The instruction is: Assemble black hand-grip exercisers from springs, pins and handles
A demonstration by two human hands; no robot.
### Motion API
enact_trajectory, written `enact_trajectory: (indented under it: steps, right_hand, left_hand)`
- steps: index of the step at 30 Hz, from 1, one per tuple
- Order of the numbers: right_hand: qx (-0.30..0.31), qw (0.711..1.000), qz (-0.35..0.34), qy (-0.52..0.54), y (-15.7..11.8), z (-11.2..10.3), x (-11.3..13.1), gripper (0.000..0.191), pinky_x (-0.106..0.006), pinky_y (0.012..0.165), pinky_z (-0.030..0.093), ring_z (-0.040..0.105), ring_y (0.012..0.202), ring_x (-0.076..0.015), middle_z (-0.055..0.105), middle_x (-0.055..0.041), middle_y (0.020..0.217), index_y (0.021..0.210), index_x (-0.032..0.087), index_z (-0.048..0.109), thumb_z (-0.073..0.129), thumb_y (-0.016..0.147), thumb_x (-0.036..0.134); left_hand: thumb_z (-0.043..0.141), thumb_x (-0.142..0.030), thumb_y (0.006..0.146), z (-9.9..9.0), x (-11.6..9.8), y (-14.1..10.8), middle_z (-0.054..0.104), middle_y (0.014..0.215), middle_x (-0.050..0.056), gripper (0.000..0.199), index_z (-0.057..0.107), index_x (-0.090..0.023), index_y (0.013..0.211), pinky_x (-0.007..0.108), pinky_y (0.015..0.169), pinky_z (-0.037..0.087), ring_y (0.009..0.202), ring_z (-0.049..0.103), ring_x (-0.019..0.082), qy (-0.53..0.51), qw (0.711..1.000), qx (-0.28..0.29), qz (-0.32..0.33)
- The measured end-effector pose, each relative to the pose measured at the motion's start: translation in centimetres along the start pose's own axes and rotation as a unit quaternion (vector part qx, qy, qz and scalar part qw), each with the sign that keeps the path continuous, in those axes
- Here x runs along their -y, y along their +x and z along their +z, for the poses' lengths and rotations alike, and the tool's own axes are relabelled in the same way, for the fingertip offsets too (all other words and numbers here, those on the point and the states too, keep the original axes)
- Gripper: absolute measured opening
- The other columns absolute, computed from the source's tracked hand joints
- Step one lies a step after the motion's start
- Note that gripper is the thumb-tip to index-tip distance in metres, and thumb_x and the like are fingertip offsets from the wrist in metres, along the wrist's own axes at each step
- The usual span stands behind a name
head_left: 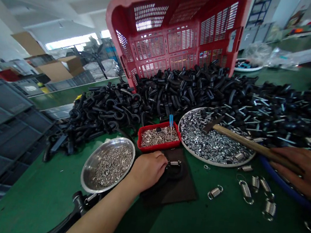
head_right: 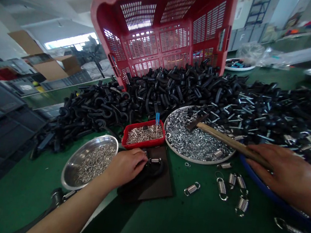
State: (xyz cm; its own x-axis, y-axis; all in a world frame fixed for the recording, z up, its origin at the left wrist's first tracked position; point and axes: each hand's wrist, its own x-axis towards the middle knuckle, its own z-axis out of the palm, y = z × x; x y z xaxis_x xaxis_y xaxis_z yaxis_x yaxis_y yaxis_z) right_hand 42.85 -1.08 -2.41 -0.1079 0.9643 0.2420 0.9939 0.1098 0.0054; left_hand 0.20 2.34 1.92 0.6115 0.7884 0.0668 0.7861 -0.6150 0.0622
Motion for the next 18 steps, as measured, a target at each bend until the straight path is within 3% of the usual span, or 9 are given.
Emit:
enact_trajectory:
  steps: [4, 13, 16, 18]
  right_hand:
    - [-0.001, 1.0, -0.007, -0.006, -0.1, 0.0, 0.0, 0.057, -0.038, 0.092, 0.039, 0.05, 0.105, -0.0245, 0.057, -0.008, 0.112, 0.118, 0.021, 0.053, 0.034, 0.078, 0.058]
    - [0.008, 0.999, -0.015, -0.03, 0.0, -0.4, 0.0, 0.059, -0.039, 0.09, 0.039, 0.051, 0.102, -0.0248, 0.057, -0.0102, 0.113, 0.116, 0.017, 0.055, 0.033, 0.079, 0.057]
    - [0.039, 0.999, 0.008, -0.034, 0.6, -1.4, 0.2, 0.056, -0.041, 0.076, 0.044, 0.057, 0.084, -0.0251, 0.062, -0.0111, 0.095, 0.1, 0.018, 0.063, 0.037, 0.075, 0.06]
    - [0.023, 0.999, 0.049, -0.004, 1.2, -2.4, 0.5, 0.054, -0.038, 0.063, 0.046, 0.058, 0.067, -0.0221, 0.063, -0.0085, 0.077, 0.083, 0.02, 0.066, 0.043, 0.068, 0.066]
  left_hand:
    - [0.043, -0.022, 0.084, 0.7, 0.2, -0.3, 0.06, 0.09, 0.003, 0.016, 0.058, -0.017, 0.089, 0.027, 0.072, 0.048, 0.08, 0.058, 0.016, 0.011, 1.0, -0.003, 0.019]
    - [0.038, -0.02, 0.088, 2.8, 0.9, -1.4, 0.06, 0.101, 0.004, 0.023, 0.059, -0.019, 0.098, 0.026, 0.077, 0.05, 0.089, 0.058, 0.014, -0.056, 0.995, -0.079, 0.019]
    - [0.042, -0.022, 0.087, 2.4, 1.2, -1.6, 0.06, 0.104, 0.005, 0.022, 0.06, -0.019, 0.099, 0.027, 0.082, 0.049, 0.092, 0.057, 0.014, -0.118, 0.988, -0.092, 0.033]
    - [0.042, -0.022, 0.086, 2.1, 1.5, -1.9, 0.058, 0.112, 0.006, 0.026, 0.057, -0.019, 0.107, 0.029, 0.089, 0.046, 0.101, 0.055, 0.015, -0.145, 0.983, -0.111, 0.03]
